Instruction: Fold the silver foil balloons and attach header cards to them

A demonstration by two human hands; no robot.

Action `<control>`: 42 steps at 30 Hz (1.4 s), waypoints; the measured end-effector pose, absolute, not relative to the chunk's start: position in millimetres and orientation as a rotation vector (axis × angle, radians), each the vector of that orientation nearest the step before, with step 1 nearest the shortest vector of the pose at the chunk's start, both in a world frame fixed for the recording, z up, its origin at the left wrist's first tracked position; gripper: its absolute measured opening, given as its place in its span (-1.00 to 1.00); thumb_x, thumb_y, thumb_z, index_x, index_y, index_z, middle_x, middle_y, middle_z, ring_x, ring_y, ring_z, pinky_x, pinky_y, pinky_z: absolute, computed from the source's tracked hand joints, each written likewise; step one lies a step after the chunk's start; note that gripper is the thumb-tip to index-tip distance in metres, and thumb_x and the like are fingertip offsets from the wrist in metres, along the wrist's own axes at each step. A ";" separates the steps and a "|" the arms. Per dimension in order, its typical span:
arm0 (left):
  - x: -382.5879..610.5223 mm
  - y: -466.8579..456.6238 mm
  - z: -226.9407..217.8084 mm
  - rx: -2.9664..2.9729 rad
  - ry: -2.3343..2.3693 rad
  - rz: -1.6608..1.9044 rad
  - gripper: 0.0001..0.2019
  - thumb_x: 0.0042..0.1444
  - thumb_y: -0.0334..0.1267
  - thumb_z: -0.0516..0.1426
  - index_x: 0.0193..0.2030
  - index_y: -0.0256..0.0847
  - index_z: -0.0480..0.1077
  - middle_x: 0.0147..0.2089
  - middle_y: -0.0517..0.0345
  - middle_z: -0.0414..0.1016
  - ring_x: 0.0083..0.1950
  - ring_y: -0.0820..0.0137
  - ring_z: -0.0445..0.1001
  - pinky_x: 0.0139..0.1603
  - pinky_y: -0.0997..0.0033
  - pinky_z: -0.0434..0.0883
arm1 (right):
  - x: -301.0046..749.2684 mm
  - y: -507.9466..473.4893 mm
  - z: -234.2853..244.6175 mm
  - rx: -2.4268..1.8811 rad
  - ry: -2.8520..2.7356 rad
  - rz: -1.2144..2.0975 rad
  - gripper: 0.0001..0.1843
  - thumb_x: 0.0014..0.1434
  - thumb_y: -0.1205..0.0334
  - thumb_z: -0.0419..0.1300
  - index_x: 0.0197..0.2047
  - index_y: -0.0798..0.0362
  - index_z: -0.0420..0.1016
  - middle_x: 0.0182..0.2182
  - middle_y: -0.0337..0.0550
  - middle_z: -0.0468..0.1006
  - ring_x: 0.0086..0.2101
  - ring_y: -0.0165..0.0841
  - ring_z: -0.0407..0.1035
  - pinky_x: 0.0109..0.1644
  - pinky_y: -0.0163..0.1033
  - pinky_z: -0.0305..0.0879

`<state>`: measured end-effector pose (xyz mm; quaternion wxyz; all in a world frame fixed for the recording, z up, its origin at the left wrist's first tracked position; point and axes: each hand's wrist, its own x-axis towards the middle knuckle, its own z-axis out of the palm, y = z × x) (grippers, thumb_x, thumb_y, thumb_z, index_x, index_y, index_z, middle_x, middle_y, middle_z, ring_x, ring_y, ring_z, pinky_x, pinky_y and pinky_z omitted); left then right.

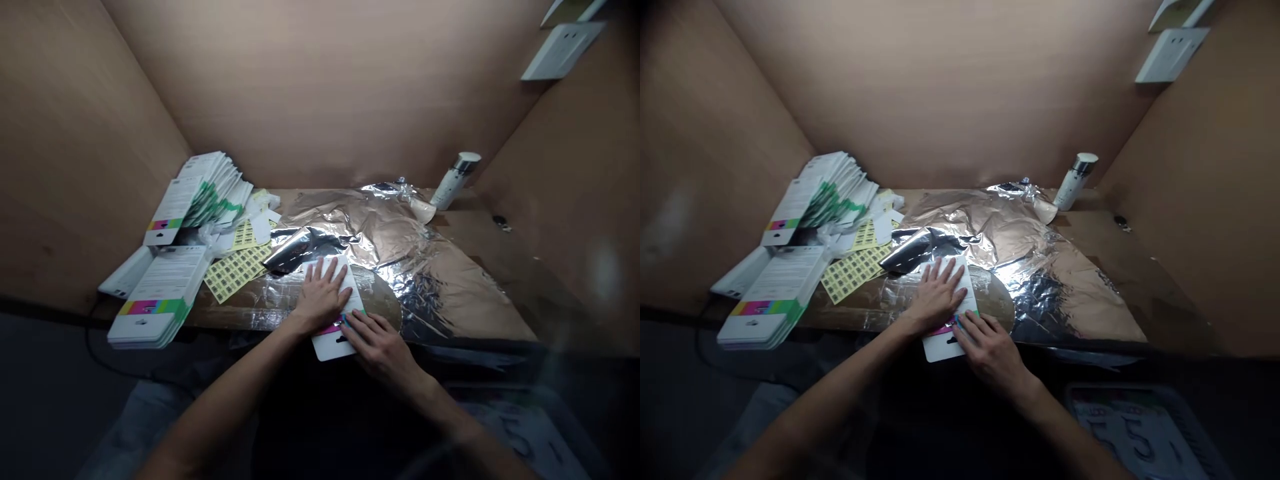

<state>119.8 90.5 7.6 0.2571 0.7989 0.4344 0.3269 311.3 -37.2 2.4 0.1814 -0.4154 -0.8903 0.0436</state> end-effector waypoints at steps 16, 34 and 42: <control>73.6 4.0 9.1 1.873 1.153 0.972 -0.79 0.21 -0.14 0.22 -0.41 -0.13 0.54 0.24 -0.05 0.48 0.36 -0.10 0.29 0.45 -0.29 0.11 | 293.0 -5.4 21.9 -1.623 -2.047 0.480 -0.90 0.33 0.18 0.22 -0.13 0.02 0.46 -0.19 -0.15 0.59 -0.14 -0.20 0.41 0.04 -0.04 0.07; 73.1 14.6 2.6 2.256 1.315 0.853 -0.63 0.30 -0.35 0.07 0.19 -0.03 0.46 0.17 -0.05 0.46 0.15 0.00 0.35 0.18 -0.11 0.36 | 281.6 0.6 19.1 -1.825 -2.218 -0.106 -0.75 0.43 0.05 0.10 -0.06 0.03 0.46 -0.14 0.04 0.47 -0.10 -0.08 0.33 -0.01 -0.01 0.22; 64.2 28.0 -4.7 2.196 1.212 0.892 -0.67 0.35 -0.02 0.10 0.17 0.08 0.51 0.33 -0.03 0.39 0.25 -0.12 0.28 0.22 -0.25 0.28 | 277.2 12.4 25.5 -1.892 -2.274 -0.241 -0.50 0.37 -0.16 0.13 0.12 0.09 0.37 0.04 0.14 0.43 0.04 0.02 0.26 0.04 0.08 0.19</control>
